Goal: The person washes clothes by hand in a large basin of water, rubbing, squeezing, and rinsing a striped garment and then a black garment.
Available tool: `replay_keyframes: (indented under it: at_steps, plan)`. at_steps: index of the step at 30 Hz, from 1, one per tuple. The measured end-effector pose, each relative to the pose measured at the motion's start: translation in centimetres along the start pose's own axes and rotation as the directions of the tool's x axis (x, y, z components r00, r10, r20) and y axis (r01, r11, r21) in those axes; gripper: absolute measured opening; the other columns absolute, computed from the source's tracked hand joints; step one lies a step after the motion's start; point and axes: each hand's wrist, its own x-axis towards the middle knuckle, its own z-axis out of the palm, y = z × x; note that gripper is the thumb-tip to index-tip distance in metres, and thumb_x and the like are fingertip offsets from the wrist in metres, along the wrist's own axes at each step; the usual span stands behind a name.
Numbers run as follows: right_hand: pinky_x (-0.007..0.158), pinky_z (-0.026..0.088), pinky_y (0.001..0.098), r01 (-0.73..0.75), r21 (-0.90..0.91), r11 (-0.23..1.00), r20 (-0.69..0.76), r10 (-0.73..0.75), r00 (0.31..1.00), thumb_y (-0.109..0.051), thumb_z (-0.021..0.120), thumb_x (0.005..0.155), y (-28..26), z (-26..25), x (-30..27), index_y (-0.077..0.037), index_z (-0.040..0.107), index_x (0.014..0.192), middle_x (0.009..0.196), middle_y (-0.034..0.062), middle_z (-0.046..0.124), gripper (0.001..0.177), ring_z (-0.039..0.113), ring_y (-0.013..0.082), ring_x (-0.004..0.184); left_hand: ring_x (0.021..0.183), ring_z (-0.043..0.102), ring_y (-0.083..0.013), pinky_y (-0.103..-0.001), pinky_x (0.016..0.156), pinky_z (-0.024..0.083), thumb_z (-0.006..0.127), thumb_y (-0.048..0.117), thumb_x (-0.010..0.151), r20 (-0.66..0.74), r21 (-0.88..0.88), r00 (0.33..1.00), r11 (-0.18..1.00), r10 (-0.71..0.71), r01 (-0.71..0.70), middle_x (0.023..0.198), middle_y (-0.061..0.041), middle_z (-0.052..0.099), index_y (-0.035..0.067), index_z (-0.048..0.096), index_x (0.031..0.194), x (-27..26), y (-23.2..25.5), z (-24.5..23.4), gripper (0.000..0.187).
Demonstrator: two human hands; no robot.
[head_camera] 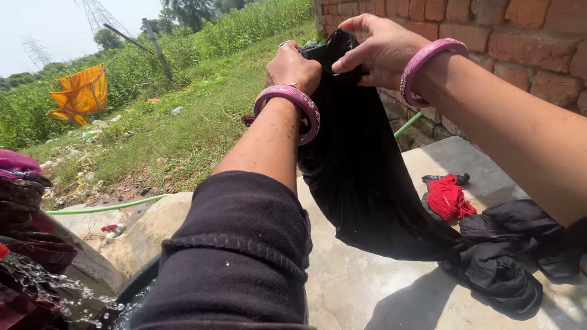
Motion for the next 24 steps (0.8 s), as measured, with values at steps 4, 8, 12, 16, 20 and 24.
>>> replay_keyframes:
  at_steps: [4,8,12,16,20,24]
  plan:
    - [0.073,0.060,0.0416,-0.196,-0.459,0.867,-0.061,0.190,0.980,-0.018,0.088,0.073,-4.9,4.7,-0.8,-0.020,0.030,0.151,0.118,0.0071,0.058,0.097,0.064,0.0231,0.100,0.123,0.065,-0.0331,-0.042,0.105,0.050,0.064,0.017,0.083,-0.144,0.002,0.990,1.000,0.006,-0.005,0.129,-0.016,0.069,0.019,0.063,0.134,0.1,1.5,-8.4,0.051]
    - [0.069,0.063,0.0417,-0.214,-0.203,0.955,0.097,0.237,0.967,-0.025,0.087,0.077,-8.6,9.9,-0.2,-0.013,0.055,0.137,0.117,0.0132,0.056,0.070,0.068,0.0318,0.092,0.124,0.063,-0.0331,-0.040,0.107,0.049,0.065,0.017,0.081,-0.192,-0.018,0.981,1.000,0.008,-0.012,0.133,-0.017,0.065,0.016,0.062,0.135,-0.4,2.7,-15.3,0.054]
    - [0.073,0.063,0.0344,-0.136,-0.137,0.981,0.005,0.138,0.990,-0.014,0.082,0.077,-13.2,14.2,1.0,-0.003,0.071,0.112,0.108,0.0148,0.068,0.038,0.075,0.0221,0.085,0.122,0.068,-0.0324,-0.037,0.105,0.053,0.076,0.025,0.074,-0.104,-0.074,0.994,0.997,0.011,-0.019,0.132,-0.021,0.067,0.001,0.057,0.137,-0.2,1.6,-21.6,0.069]
    - [0.075,0.063,0.0356,-0.050,-0.040,0.998,-0.067,0.047,0.997,-0.011,0.074,0.081,-18.0,18.3,2.6,-0.007,0.068,0.115,0.107,0.0101,0.063,0.035,0.074,0.0221,0.088,0.124,0.065,-0.0340,-0.043,0.106,0.054,0.089,0.043,0.066,0.023,-0.394,0.979,0.902,0.203,-0.178,0.136,-0.026,0.064,-0.008,0.039,0.144,-0.8,-2.2,-27.4,0.106]
    - [0.075,0.064,0.0370,0.094,0.047,0.994,-0.060,-0.091,0.994,-0.011,0.073,0.083,-21.8,22.3,3.3,-0.006,0.068,0.115,0.107,0.0099,0.065,0.033,0.075,0.0222,0.088,0.148,0.033,-0.0409,-0.064,0.114,0.030,0.067,0.081,0.062,0.074,-0.341,0.997,0.938,-0.035,0.058,0.160,-0.023,0.035,0.005,0.033,0.157,-5.1,-5.9,-31.7,0.126]
    - [0.075,0.064,0.0383,0.206,0.158,0.966,-0.025,-0.204,0.979,-0.012,0.072,0.085,-24.2,26.6,3.6,-0.006,0.069,0.115,0.107,0.0097,0.067,0.031,0.075,0.0222,0.087,0.156,0.006,-0.0365,-0.066,0.118,0.010,0.041,0.096,0.056,0.091,-0.346,0.996,0.938,0.017,0.016,0.169,-0.015,0.011,0.025,0.022,0.163,-7.1,-6.8,-35.1,0.130]
